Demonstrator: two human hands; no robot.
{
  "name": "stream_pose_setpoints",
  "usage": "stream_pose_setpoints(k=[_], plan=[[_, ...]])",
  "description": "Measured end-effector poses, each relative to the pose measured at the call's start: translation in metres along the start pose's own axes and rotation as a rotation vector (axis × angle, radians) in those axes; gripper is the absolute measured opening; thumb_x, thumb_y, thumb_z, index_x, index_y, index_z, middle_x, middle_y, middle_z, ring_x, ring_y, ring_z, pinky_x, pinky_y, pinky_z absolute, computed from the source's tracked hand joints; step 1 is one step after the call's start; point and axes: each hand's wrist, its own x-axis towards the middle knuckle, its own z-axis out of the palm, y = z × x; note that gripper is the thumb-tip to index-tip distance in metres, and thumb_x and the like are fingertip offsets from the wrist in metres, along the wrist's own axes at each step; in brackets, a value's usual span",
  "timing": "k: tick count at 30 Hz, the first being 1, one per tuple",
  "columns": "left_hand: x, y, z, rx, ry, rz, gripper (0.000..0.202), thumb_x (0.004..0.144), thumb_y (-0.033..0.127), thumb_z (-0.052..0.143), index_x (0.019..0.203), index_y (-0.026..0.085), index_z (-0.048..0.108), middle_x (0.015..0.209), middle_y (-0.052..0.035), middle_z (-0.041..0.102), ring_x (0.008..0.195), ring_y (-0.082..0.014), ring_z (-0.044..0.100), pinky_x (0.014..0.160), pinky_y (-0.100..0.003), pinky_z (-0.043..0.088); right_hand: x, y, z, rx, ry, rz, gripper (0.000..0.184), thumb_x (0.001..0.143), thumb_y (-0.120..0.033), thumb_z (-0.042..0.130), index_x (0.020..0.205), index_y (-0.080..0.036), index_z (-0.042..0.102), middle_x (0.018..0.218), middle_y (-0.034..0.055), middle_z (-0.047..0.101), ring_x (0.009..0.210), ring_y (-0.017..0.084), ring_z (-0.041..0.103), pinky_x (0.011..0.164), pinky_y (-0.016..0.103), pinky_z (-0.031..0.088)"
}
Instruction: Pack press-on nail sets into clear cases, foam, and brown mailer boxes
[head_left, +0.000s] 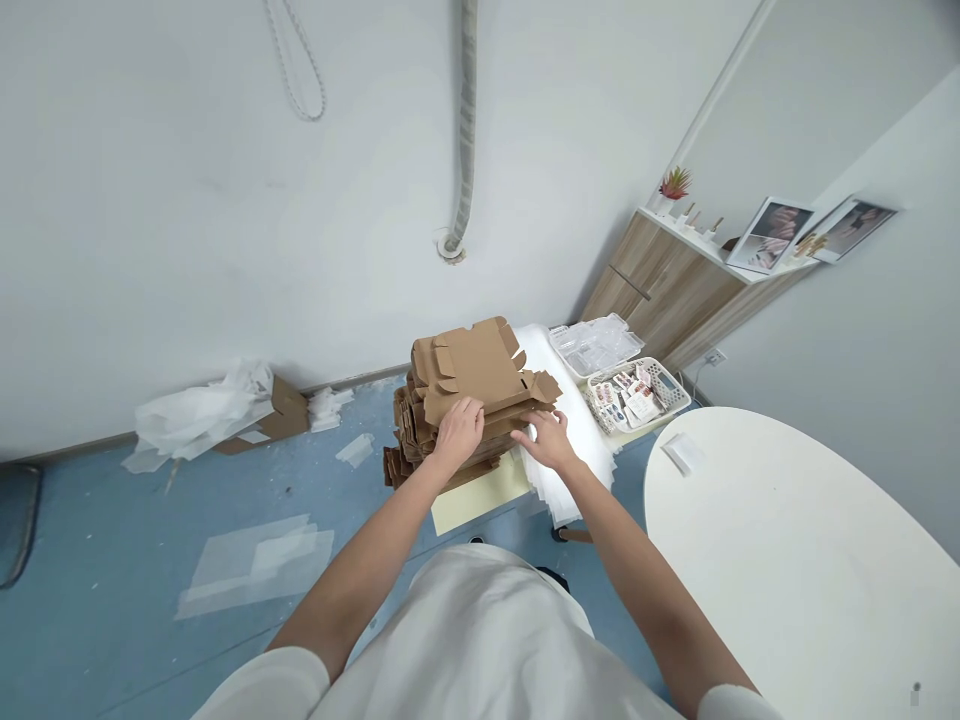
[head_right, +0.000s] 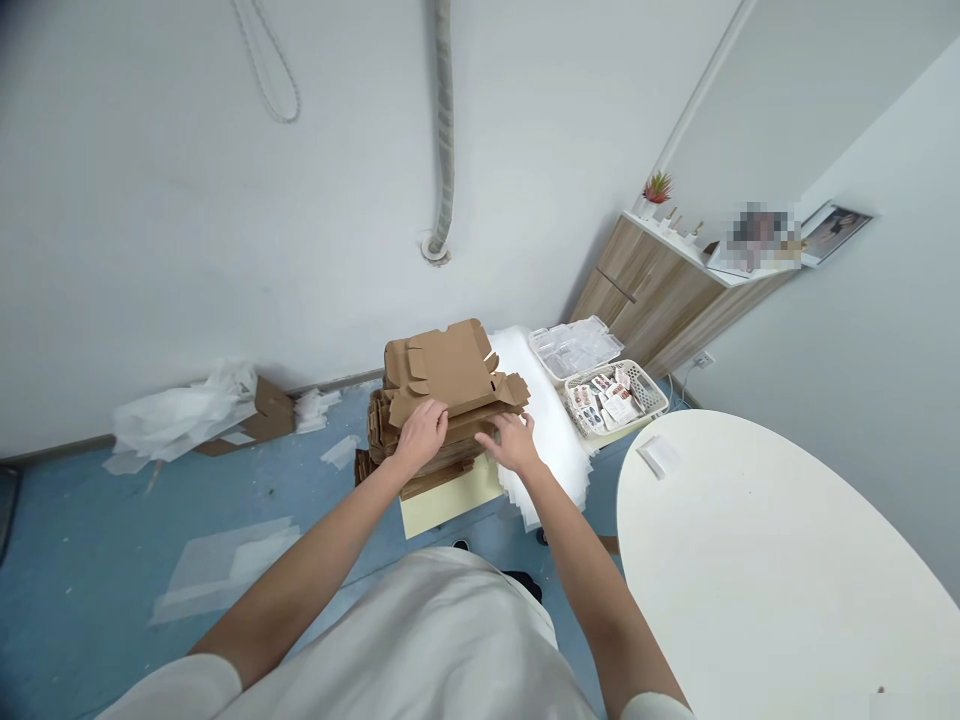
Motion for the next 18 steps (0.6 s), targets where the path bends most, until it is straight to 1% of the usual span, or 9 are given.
stream_pose_setpoints(k=[1,3,5,7,10,12,14,15,18], plan=[[-0.001,0.002,-0.001,-0.014,0.029,0.010,0.026,0.085,0.020,0.029,0.093,0.017,0.054,0.090,-0.0082,0.057,0.087,-0.0187,0.052,0.076,-0.030,0.040,0.003,0.001,-0.003,0.120,0.042,0.064,0.041,0.074,-0.052,0.050,0.098,-0.020,0.057,0.097,0.0083,0.062,0.095,0.023,0.054,0.091,0.046,0.029],[-0.006,0.004,0.000,-0.030,0.071,0.035,0.025,0.084,0.018,0.030,0.092,0.017,0.054,0.090,-0.0084,0.057,0.088,-0.0189,0.051,0.077,-0.031,0.040,0.009,0.003,-0.010,0.405,0.173,0.212,0.050,0.073,-0.056,0.046,0.104,-0.018,0.054,0.101,0.0099,0.061,0.092,0.021,0.057,0.083,0.040,0.039],[-0.011,0.006,0.002,-0.036,0.086,0.070,0.025,0.083,0.017,0.032,0.091,0.017,0.055,0.089,-0.0084,0.058,0.089,-0.0193,0.051,0.078,-0.032,0.039,0.014,0.004,-0.019,0.667,0.281,0.357,0.052,0.076,-0.057,0.040,0.104,-0.016,0.053,0.098,0.0104,0.062,0.081,0.019,0.060,0.073,0.034,0.045],[-0.017,0.009,0.006,-0.047,0.072,0.127,0.025,0.082,0.017,0.033,0.090,0.018,0.057,0.089,-0.0080,0.059,0.090,-0.0193,0.051,0.081,-0.033,0.037,0.017,0.006,-0.027,0.800,0.300,0.469,0.049,0.076,-0.054,0.041,0.103,-0.015,0.054,0.090,0.0086,0.063,0.067,0.016,0.060,0.064,0.030,0.047],[-0.027,0.016,0.011,-0.073,0.015,0.205,0.027,0.082,0.018,0.034,0.091,0.020,0.059,0.091,-0.0072,0.059,0.094,-0.0190,0.050,0.088,-0.035,0.033,0.015,0.009,-0.036,0.759,0.261,0.547,0.038,0.069,-0.039,0.053,0.099,-0.015,0.057,0.076,0.0041,0.063,0.052,0.012,0.055,0.052,0.027,0.046],[-0.032,0.025,0.014,-0.086,-0.027,0.213,0.026,0.082,0.021,0.037,0.093,0.021,0.060,0.096,-0.0073,0.059,0.099,-0.0202,0.049,0.092,-0.038,0.029,0.009,0.012,-0.041,0.721,0.274,0.549,0.036,0.068,-0.032,0.051,0.100,-0.016,0.057,0.073,0.0027,0.062,0.049,0.011,0.052,0.048,0.026,0.044],[-0.037,0.034,0.016,-0.093,-0.035,0.184,0.026,0.080,0.030,0.042,0.100,0.023,0.058,0.107,-0.0088,0.055,0.107,-0.0236,0.045,0.095,-0.042,0.024,0.002,0.017,-0.046,0.738,0.317,0.530,0.038,0.070,-0.030,0.046,0.104,-0.016,0.055,0.079,0.0031,0.063,0.051,0.011,0.051,0.048,0.025,0.044],[-0.038,0.039,0.017,-0.095,-0.024,0.157,0.032,0.078,0.036,0.046,0.105,0.023,0.055,0.114,-0.0102,0.051,0.111,-0.0261,0.041,0.096,-0.044,0.021,-0.002,0.019,-0.049,0.749,0.347,0.516,0.039,0.071,-0.029,0.045,0.106,-0.017,0.054,0.083,0.0038,0.063,0.054,0.012,0.052,0.049,0.026,0.044],[-0.040,0.055,0.023,-0.101,0.028,0.027,0.065,0.068,0.053,0.054,0.122,0.020,0.040,0.131,-0.0154,0.035,0.120,-0.0333,0.030,0.096,-0.047,0.018,-0.021,0.030,-0.059,0.730,0.451,0.457,0.038,0.073,-0.029,0.044,0.107,-0.017,0.054,0.091,0.0053,0.063,0.069,0.015,0.056,0.059,0.028,0.046]])
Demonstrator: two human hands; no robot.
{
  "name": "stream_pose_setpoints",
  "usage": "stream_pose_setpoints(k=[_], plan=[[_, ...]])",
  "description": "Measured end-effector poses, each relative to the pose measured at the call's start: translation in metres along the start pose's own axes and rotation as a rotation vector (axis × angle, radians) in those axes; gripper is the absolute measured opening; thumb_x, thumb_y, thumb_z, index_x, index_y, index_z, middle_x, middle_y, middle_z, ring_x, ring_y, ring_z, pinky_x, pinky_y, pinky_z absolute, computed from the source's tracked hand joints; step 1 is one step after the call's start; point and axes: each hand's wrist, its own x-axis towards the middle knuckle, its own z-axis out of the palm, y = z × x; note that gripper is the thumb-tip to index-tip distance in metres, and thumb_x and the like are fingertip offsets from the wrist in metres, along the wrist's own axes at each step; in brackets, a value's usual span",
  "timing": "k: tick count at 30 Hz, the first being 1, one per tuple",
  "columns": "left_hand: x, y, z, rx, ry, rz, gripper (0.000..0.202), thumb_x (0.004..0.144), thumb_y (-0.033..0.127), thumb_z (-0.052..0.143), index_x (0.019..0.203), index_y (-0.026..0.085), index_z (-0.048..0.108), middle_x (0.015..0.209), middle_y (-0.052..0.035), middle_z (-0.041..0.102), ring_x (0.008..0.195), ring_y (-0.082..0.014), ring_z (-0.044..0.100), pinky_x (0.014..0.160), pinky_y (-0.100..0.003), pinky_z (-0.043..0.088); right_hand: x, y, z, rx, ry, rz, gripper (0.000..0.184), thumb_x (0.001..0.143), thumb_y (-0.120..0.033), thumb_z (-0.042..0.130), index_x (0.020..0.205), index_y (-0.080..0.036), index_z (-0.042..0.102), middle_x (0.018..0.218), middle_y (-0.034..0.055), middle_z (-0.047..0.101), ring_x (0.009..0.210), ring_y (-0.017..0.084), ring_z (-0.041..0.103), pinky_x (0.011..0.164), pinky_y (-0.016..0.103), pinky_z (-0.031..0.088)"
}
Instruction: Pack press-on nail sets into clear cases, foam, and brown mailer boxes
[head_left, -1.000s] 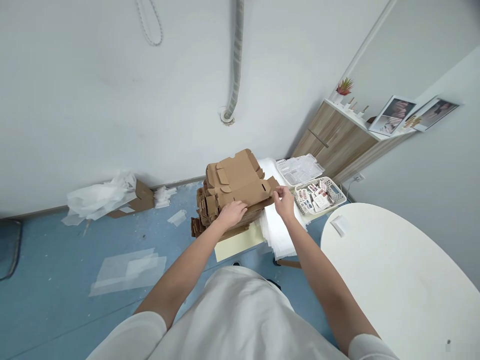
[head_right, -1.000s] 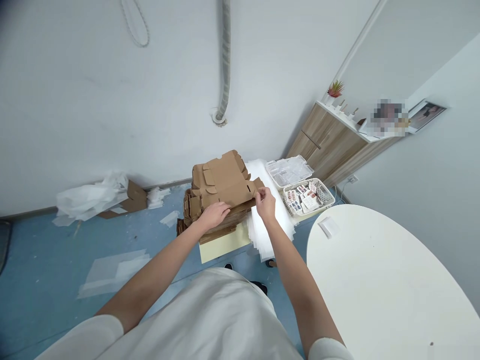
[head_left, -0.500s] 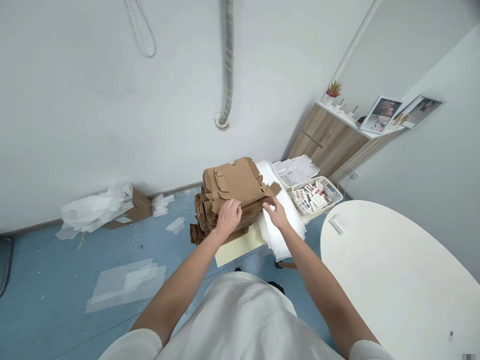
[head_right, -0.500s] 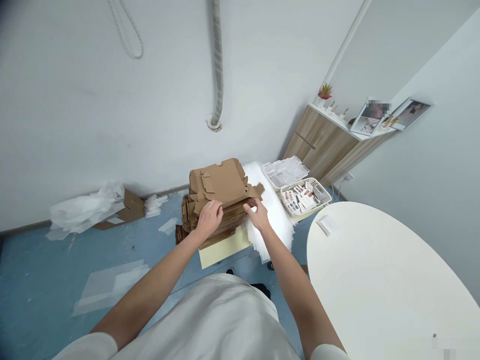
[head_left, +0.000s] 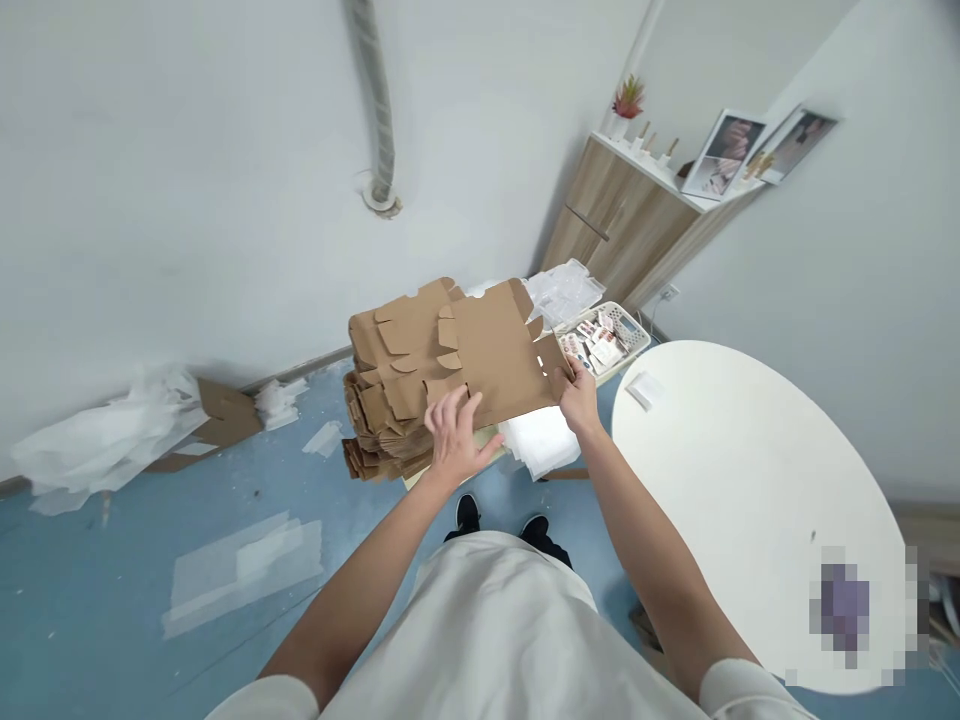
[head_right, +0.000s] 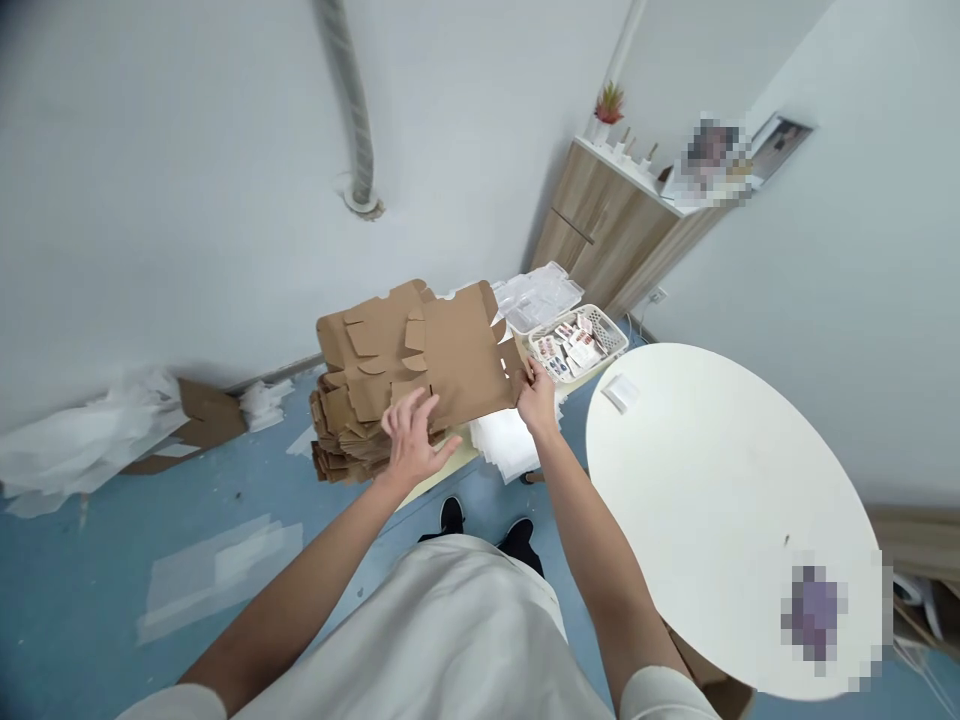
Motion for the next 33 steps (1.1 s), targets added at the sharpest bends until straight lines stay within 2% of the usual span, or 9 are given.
stream_pose_setpoints(k=[4,8,11,13,15,18,26,30,33], plan=[[0.002,0.024,0.017,-0.050,0.074,-0.155,0.089,0.065,0.058,0.054,0.133,0.015,0.017,0.137,-0.0211,0.019,0.124,-0.0365,0.022,0.095,-0.051,0.019,-0.018,0.012,-0.042,-0.022,0.131,-0.038,0.038,0.077,-0.031,0.042,0.111,-0.019,0.051,0.099,0.0056,0.061,0.084,0.018,0.056,0.072,0.033,0.046],[0.001,0.052,0.043,-0.187,0.149,-0.212,0.094,0.067,0.053,0.055,0.135,0.014,0.002,0.139,-0.0215,0.009,0.128,-0.0343,0.014,0.098,-0.052,0.019,-0.048,0.028,-0.097,-0.041,0.296,-0.075,0.037,0.079,-0.033,0.042,0.113,-0.019,0.050,0.109,0.0064,0.058,0.097,0.019,0.053,0.084,0.035,0.041],[-0.003,0.077,0.073,-0.395,0.066,-0.235,0.090,0.071,0.045,0.056,0.135,0.017,-0.001,0.140,-0.0197,0.007,0.128,-0.0294,0.020,0.098,-0.046,0.027,-0.075,0.040,-0.143,-0.015,0.426,-0.059,0.038,0.080,-0.035,0.042,0.114,-0.019,0.049,0.112,0.0076,0.056,0.099,0.019,0.052,0.084,0.036,0.041],[-0.008,0.098,0.096,-0.571,-0.101,-0.272,0.081,0.074,0.040,0.053,0.134,0.020,0.003,0.138,-0.0178,0.019,0.120,-0.0243,0.038,0.092,-0.040,0.038,-0.092,0.050,-0.172,0.008,0.528,-0.033,0.038,0.080,-0.035,0.042,0.114,-0.019,0.049,0.113,0.0085,0.056,0.098,0.020,0.053,0.083,0.036,0.042],[-0.013,0.120,0.120,-0.704,-0.304,-0.306,0.058,0.080,0.037,0.046,0.130,0.021,0.019,0.126,-0.0137,0.041,0.106,-0.0200,0.051,0.084,-0.036,0.046,-0.109,0.064,-0.201,0.031,0.615,-0.012,0.038,0.080,-0.036,0.042,0.113,-0.019,0.049,0.113,0.0092,0.055,0.099,0.020,0.053,0.083,0.037,0.042],[-0.021,0.157,0.150,-0.781,-0.491,-0.264,0.033,0.082,0.034,0.039,0.111,0.018,0.042,0.103,-0.0085,0.058,0.090,-0.0168,0.058,0.077,-0.033,0.049,-0.135,0.087,-0.244,0.041,0.709,0.021,0.039,0.079,-0.036,0.043,0.113,-0.019,0.049,0.113,0.0090,0.055,0.100,0.020,0.052,0.085,0.038,0.041],[-0.035,0.242,0.212,-0.469,-0.565,0.045,0.020,0.076,0.031,0.046,0.082,0.015,0.057,0.079,-0.0052,0.060,0.072,-0.0155,0.057,0.064,-0.028,0.047,-0.214,0.147,-0.343,-0.074,0.856,0.311,0.039,0.078,-0.045,0.041,0.100,-0.016,0.057,0.096,0.0093,0.062,0.087,0.022,0.055,0.074,0.035,0.044],[-0.042,0.271,0.244,-0.386,-0.611,0.120,0.019,0.076,0.027,0.045,0.084,0.015,0.057,0.081,-0.0057,0.060,0.072,-0.0156,0.057,0.066,-0.029,0.047,-0.244,0.174,-0.374,-0.117,0.890,0.386,0.040,0.075,-0.041,0.044,0.104,-0.017,0.056,0.103,0.0097,0.060,0.088,0.021,0.055,0.075,0.034,0.044],[-0.049,0.284,0.261,-0.325,-0.648,0.129,0.020,0.075,0.026,0.045,0.086,0.016,0.058,0.084,-0.0063,0.061,0.074,-0.0163,0.058,0.069,-0.030,0.046,-0.260,0.192,-0.388,-0.042,0.783,0.471,0.037,0.074,-0.037,0.043,0.100,-0.016,0.058,0.100,0.0093,0.062,0.084,0.020,0.056,0.075,0.035,0.044]])
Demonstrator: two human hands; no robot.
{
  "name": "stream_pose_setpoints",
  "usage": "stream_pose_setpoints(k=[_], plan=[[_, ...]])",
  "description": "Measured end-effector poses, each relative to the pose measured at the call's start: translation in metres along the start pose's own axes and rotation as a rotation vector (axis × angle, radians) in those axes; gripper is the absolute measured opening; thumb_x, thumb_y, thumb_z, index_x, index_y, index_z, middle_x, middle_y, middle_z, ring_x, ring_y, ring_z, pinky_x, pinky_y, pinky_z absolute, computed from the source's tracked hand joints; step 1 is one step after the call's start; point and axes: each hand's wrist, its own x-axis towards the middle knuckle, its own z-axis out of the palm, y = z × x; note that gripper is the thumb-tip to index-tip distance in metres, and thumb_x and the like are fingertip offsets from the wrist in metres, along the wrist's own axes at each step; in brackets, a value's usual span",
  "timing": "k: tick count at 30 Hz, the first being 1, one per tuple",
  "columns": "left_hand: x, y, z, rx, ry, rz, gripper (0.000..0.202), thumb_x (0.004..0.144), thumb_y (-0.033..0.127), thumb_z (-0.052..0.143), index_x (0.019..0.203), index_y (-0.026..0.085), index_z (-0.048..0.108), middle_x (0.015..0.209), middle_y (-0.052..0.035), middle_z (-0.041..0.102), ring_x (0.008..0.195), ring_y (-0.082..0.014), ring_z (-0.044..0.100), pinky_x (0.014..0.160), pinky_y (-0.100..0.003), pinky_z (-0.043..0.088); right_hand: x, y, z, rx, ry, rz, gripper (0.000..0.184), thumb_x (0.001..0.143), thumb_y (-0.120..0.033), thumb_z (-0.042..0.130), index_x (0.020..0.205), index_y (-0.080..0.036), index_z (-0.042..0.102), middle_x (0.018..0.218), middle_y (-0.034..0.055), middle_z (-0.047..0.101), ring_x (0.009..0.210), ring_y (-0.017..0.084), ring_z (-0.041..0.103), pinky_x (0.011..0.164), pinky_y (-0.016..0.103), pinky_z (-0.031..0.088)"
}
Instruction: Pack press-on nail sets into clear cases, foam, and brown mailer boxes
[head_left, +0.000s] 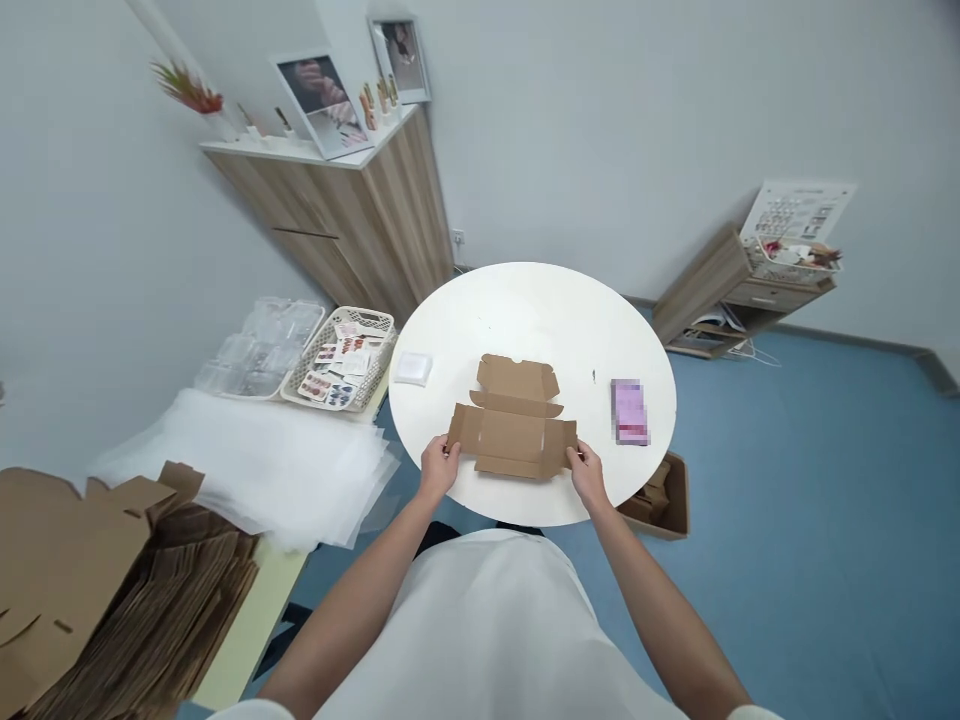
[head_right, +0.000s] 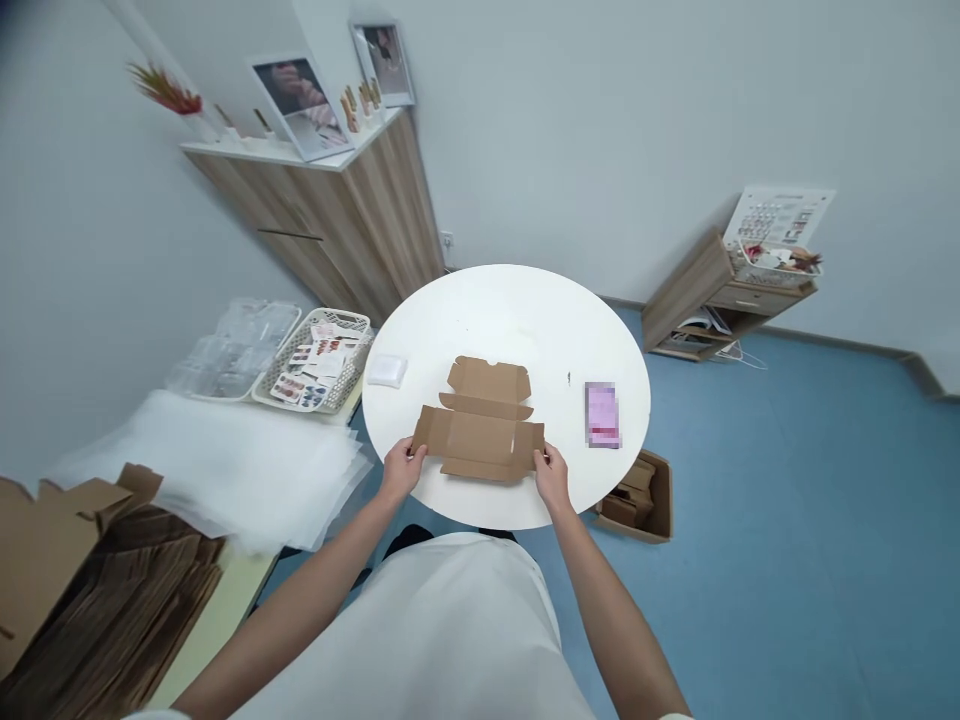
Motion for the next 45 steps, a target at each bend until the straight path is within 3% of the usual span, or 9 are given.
stream_pose_setpoints(k=[8,11,14,17,20,25,33,39,45], plan=[[0.010,-0.005,0.025,0.026,-0.107,-0.103,0.024,0.076,0.025,0.046,0.096,0.017,0.057,0.088,-0.0061,0.064,0.077,-0.0166,0.059,0.071,-0.031,0.046,0.009,0.028,-0.013,-0.094,-0.129,0.070,0.042,0.071,-0.030,0.045,0.110,-0.017,0.052,0.095,0.0067,0.061,0.078,0.018,0.057,0.076,0.035,0.044],[0.011,-0.003,0.027,0.054,-0.007,-0.091,0.039,0.075,0.029,0.050,0.112,0.014,0.048,0.100,-0.0107,0.058,0.085,-0.0184,0.058,0.076,-0.034,0.046,0.015,0.032,-0.013,-0.177,-0.112,0.082,0.057,0.069,-0.033,0.050,0.122,-0.016,0.041,0.100,0.0074,0.057,0.079,0.017,0.056,0.076,0.034,0.045],[0.008,0.003,0.025,0.186,0.110,0.109,0.060,0.071,0.036,0.057,0.122,0.013,0.037,0.117,-0.0158,0.046,0.108,-0.0260,0.045,0.088,-0.043,0.039,0.030,0.028,-0.014,-0.271,-0.017,0.041,0.065,0.068,-0.039,0.053,0.125,-0.014,0.036,0.109,0.0105,0.053,0.092,0.020,0.052,0.083,0.036,0.042],[0.001,0.009,0.021,0.325,-0.077,0.410,0.059,0.066,0.043,0.061,0.116,0.018,0.044,0.121,-0.0141,0.042,0.116,-0.0297,0.036,0.094,-0.046,0.031,0.054,0.016,-0.012,-0.303,-0.007,-0.014,0.058,0.069,-0.042,0.052,0.120,-0.016,0.042,0.111,0.0108,0.052,0.100,0.021,0.049,0.087,0.037,0.040],[-0.003,0.012,0.020,0.426,-0.330,0.601,0.040,0.068,0.035,0.061,0.105,0.023,0.053,0.115,-0.0095,0.048,0.112,-0.0279,0.039,0.092,-0.043,0.030,0.083,0.002,-0.006,-0.265,-0.043,0.005,0.051,0.071,-0.043,0.051,0.116,-0.019,0.045,0.113,0.0096,0.052,0.097,0.020,0.052,0.083,0.035,0.043],[-0.006,0.011,0.033,0.514,-0.418,0.627,0.024,0.080,0.015,0.044,0.100,0.023,0.055,0.099,-0.0061,0.056,0.097,-0.0203,0.049,0.090,-0.040,0.031,0.121,-0.008,0.008,-0.251,-0.121,0.083,0.034,0.072,-0.032,0.051,0.103,-0.020,0.055,0.105,0.0057,0.059,0.088,0.015,0.058,0.083,0.033,0.044],[-0.004,0.013,0.039,0.478,-0.449,0.616,0.028,0.079,0.016,0.043,0.105,0.023,0.051,0.107,-0.0078,0.052,0.100,-0.0195,0.050,0.086,-0.037,0.037,0.126,-0.003,0.020,-0.216,-0.103,0.103,0.030,0.073,-0.016,0.046,0.101,-0.016,0.058,0.093,0.0057,0.063,0.068,0.012,0.063,0.073,0.029,0.048],[0.017,0.030,0.030,0.643,-0.360,0.593,0.075,0.063,0.031,0.064,0.129,0.016,0.031,0.138,-0.0148,0.026,0.128,-0.0292,0.019,0.102,-0.044,0.019,0.112,-0.006,0.020,-0.267,-0.181,0.028,0.031,0.073,-0.015,0.046,0.101,-0.018,0.060,0.084,0.0028,0.065,0.072,0.013,0.062,0.075,0.029,0.048],[0.035,0.040,0.032,0.817,-0.488,0.553,0.117,0.044,0.051,0.071,0.137,0.012,0.011,0.145,-0.0145,0.008,0.132,-0.0319,-0.006,0.104,-0.048,0.003,0.097,-0.012,0.016,-0.322,-0.267,-0.007,0.032,0.074,-0.019,0.046,0.103,-0.019,0.060,0.077,0.0015,0.063,0.069,0.012,0.059,0.070,0.028,0.048]])
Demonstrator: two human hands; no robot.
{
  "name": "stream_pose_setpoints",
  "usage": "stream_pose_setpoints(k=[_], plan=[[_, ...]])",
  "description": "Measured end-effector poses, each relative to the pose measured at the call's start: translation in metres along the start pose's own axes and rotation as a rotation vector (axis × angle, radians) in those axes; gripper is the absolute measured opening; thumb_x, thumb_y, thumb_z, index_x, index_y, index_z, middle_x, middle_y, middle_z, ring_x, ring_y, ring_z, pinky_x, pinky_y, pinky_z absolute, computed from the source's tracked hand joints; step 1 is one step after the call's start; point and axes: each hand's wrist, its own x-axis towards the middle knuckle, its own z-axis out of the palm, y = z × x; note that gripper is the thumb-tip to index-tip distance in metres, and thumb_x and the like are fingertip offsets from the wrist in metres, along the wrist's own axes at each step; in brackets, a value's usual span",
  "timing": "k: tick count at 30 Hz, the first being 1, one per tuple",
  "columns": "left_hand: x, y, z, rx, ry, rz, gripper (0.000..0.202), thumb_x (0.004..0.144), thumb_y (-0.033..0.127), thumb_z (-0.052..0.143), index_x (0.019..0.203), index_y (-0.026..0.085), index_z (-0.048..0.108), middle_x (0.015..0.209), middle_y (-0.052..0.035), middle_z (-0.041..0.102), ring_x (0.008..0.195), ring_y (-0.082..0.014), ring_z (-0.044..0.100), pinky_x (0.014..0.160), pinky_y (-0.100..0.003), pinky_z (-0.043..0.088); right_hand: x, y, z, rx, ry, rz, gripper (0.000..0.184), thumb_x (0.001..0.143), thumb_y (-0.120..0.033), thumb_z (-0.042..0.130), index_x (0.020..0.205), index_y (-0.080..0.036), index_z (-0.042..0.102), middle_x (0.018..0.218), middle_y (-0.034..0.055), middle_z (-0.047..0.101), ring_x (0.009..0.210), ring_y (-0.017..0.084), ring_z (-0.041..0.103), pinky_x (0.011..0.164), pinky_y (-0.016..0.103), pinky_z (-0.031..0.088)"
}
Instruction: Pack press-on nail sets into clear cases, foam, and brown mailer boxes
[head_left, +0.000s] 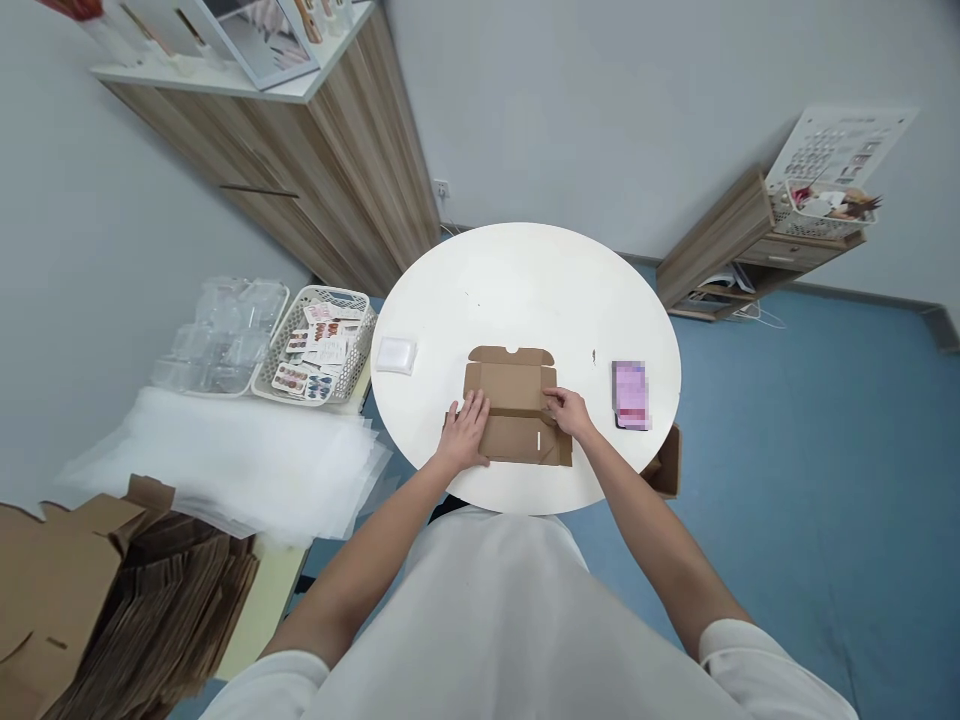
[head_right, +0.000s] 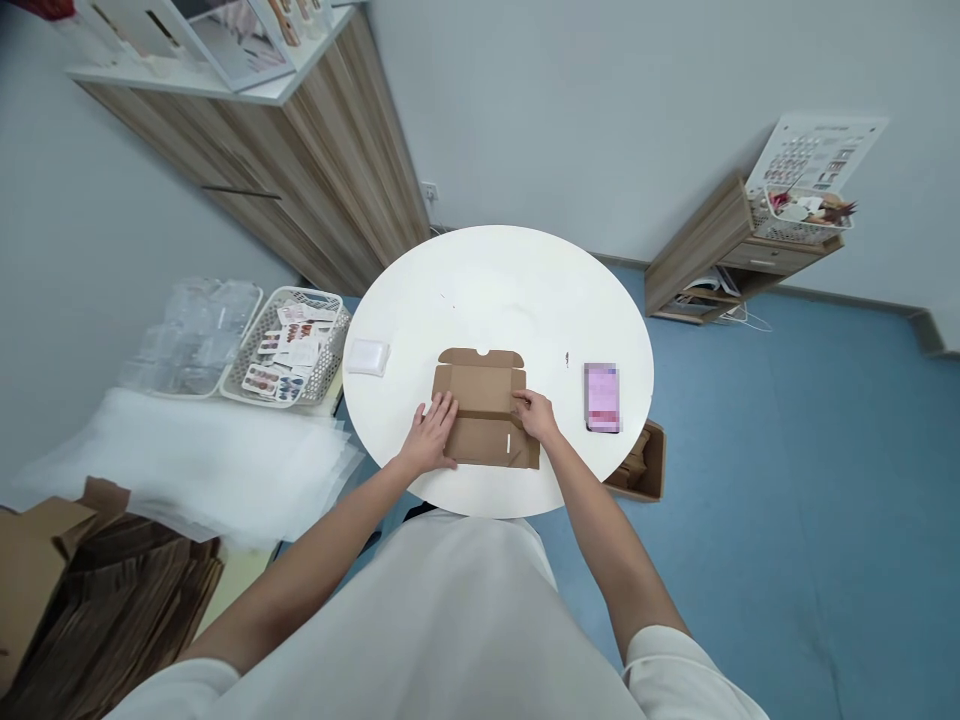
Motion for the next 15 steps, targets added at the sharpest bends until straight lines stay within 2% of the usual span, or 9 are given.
stream_pose_setpoints(k=[2,4,6,7,9,11,13,15], plan=[[0.001,0.000,0.001,0.029,-0.059,0.008,0.119,0.044,0.051,0.071,0.138,0.013,0.009,0.145,-0.0132,0.008,0.131,-0.0319,-0.009,0.104,-0.050,0.001,-0.005,-0.001,0.000,-0.029,-0.044,-0.003,0.033,0.076,-0.021,0.044,0.105,-0.019,0.058,0.076,0.0016,0.062,0.068,0.013,0.058,0.069,0.029,0.048],[0.000,0.000,0.003,0.044,-0.086,0.011,0.116,0.046,0.050,0.070,0.138,0.014,0.008,0.145,-0.0123,0.009,0.131,-0.0315,-0.010,0.103,-0.052,-0.001,-0.012,-0.003,0.000,-0.080,-0.084,-0.021,0.034,0.078,-0.022,0.041,0.108,-0.019,0.056,0.084,0.0035,0.063,0.075,0.014,0.058,0.073,0.030,0.047],[-0.002,0.001,0.005,0.044,-0.085,0.005,0.112,0.050,0.049,0.068,0.138,0.015,0.009,0.145,-0.0119,0.010,0.131,-0.0309,-0.010,0.103,-0.053,-0.001,-0.023,-0.006,0.001,-0.194,-0.058,-0.075,0.036,0.079,-0.025,0.041,0.112,-0.020,0.053,0.105,0.0075,0.058,0.094,0.018,0.055,0.084,0.036,0.042],[-0.004,0.002,0.007,0.042,-0.081,-0.002,0.110,0.051,0.048,0.067,0.138,0.014,0.009,0.144,-0.0120,0.011,0.131,-0.0309,-0.010,0.103,-0.054,-0.002,-0.029,-0.008,0.002,-0.275,-0.016,-0.111,0.039,0.078,-0.029,0.044,0.115,-0.021,0.050,0.118,0.0095,0.051,0.106,0.021,0.048,0.089,0.039,0.038],[-0.006,0.004,0.008,0.032,-0.068,-0.022,0.108,0.052,0.048,0.066,0.138,0.014,0.010,0.144,-0.0128,0.012,0.131,-0.0313,-0.009,0.102,-0.055,-0.002,-0.042,-0.012,0.006,-0.461,0.045,-0.213,0.055,0.072,-0.039,0.054,0.123,-0.022,0.042,0.138,0.0111,0.028,0.124,0.028,0.028,0.096,0.047,0.027],[-0.007,0.007,0.009,0.014,-0.048,-0.043,0.106,0.052,0.046,0.066,0.137,0.013,0.012,0.144,-0.0139,0.014,0.131,-0.0321,-0.008,0.102,-0.055,-0.001,-0.054,-0.014,0.013,-0.630,-0.020,-0.344,0.078,0.062,-0.048,0.062,0.130,-0.022,0.032,0.144,0.0106,0.010,0.130,0.031,0.013,0.099,0.050,0.018],[-0.008,0.012,0.008,-0.013,-0.019,-0.057,0.103,0.053,0.042,0.067,0.137,0.014,0.014,0.143,-0.0145,0.016,0.131,-0.0326,-0.007,0.102,-0.055,0.000,-0.062,-0.014,0.020,-0.759,-0.152,-0.456,0.094,0.056,-0.051,0.066,0.134,-0.021,0.022,0.145,0.0110,0.006,0.131,0.031,0.007,0.100,0.051,0.013],[-0.011,0.016,0.007,-0.045,0.020,-0.070,0.101,0.053,0.039,0.068,0.136,0.015,0.017,0.143,-0.0150,0.016,0.131,-0.0330,-0.007,0.102,-0.055,0.000,-0.066,-0.011,0.028,-0.852,-0.216,-0.491,0.103,0.054,-0.049,0.068,0.136,-0.020,0.013,0.145,0.0123,0.009,0.131,0.031,0.006,0.101,0.052,0.010]])
